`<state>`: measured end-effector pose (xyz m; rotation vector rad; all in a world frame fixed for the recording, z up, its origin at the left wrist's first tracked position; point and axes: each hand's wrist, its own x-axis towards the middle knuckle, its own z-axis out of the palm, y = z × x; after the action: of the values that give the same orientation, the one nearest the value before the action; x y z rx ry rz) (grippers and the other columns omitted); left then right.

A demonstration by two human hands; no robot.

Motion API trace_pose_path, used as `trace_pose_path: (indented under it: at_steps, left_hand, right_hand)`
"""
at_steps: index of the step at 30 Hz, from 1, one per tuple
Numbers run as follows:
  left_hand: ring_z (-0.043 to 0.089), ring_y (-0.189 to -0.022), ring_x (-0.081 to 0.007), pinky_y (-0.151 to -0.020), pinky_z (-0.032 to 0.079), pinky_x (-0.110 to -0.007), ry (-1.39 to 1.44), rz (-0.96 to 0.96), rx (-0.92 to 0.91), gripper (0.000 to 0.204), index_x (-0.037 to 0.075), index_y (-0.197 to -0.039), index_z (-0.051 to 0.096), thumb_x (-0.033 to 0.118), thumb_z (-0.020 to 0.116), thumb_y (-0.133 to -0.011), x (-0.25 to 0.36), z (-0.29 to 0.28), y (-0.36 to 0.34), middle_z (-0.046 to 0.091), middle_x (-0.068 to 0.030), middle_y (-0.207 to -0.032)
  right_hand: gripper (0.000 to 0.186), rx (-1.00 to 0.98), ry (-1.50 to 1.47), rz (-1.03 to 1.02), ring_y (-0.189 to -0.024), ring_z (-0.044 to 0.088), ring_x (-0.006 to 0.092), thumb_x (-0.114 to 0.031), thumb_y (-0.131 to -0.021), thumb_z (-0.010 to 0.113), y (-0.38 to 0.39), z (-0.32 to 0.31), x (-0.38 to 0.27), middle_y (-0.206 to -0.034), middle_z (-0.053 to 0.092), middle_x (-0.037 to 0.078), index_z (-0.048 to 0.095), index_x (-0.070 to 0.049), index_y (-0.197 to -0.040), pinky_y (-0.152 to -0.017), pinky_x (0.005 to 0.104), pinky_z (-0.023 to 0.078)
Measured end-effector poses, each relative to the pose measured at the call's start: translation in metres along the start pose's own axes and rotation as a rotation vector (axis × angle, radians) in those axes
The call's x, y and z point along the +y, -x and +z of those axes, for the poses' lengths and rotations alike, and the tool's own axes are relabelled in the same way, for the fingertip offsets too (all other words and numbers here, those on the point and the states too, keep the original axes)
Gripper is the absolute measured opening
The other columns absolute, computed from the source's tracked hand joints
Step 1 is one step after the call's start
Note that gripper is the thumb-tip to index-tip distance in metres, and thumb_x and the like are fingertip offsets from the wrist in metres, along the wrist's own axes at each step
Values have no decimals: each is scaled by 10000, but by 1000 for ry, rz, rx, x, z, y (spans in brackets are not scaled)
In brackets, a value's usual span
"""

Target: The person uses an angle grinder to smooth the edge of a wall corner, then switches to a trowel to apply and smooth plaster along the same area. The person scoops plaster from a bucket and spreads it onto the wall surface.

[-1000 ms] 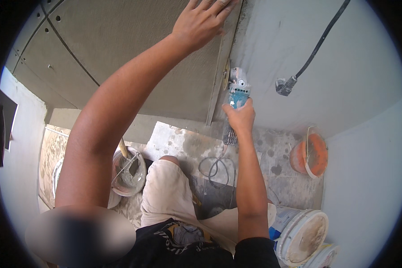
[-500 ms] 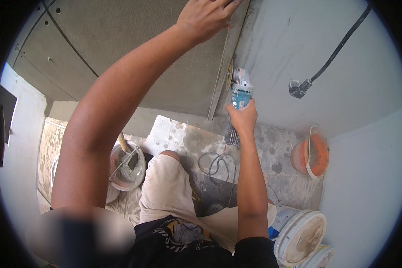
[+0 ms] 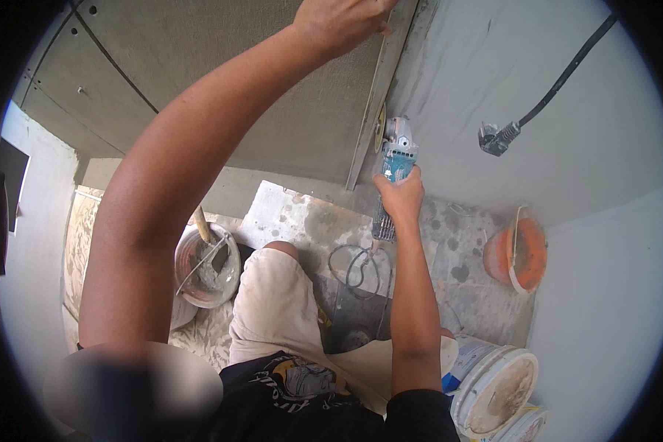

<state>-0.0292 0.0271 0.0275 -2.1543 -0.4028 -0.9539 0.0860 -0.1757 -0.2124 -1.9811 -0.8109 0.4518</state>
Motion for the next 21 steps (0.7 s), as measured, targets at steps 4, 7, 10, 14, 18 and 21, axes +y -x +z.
trace_pose_path:
  at_steps: [4,7,10,14,18,21]
  left_hand:
    - [293,-1535,-371,-1239,224,-604,-5,-3,-19,799,20,-1569,390,298,681,-878,1,-2,0,238,-139,-1695]
    - [295,-1533,-370,-1239,223,-605,-6,-1,-19,802,19,-1569,389,300,686,-879,1,-3,0,239,-139,-1695]
    - [298,-1531,-371,-1240,221,-605,3,-2,-20,796,18,-1565,395,294,688,-879,1,-5,2,242,-139,-1694]
    - [299,-1531,-371,-1243,216,-604,-26,0,-5,780,19,-1564,398,285,680,-887,2,-4,-1,243,-140,-1693]
    - [294,-1535,-369,-1245,213,-601,-16,-12,2,765,21,-1566,393,276,664,-898,8,5,0,239,-141,-1695]
    - [288,-1539,-366,-1247,212,-600,-29,-2,0,758,24,-1570,388,272,654,-905,1,3,0,235,-141,-1698]
  right_hand:
    - [566,-4,3,8,-909,719,386,-307,-678,823,0,3,9,-964,726,230,599,32,-1072,-852,445,546]
    - [571,-16,-4,17,-915,718,391,-304,-679,828,0,6,15,-970,726,234,597,34,-1077,-856,447,545]
    - [566,-22,2,17,-920,717,397,-297,-683,828,0,11,21,-975,725,238,596,35,-1080,-860,450,544]
    - [562,-25,3,16,-933,715,404,-292,-686,831,-1,12,26,-985,723,242,599,34,-1080,-865,453,542]
    - [560,-24,35,44,-946,713,405,-293,-688,837,1,8,32,-995,723,242,602,33,-1078,-871,456,541]
    - [555,-41,26,46,-951,712,405,-293,-690,840,2,16,30,-998,724,239,604,30,-1076,-874,458,541]
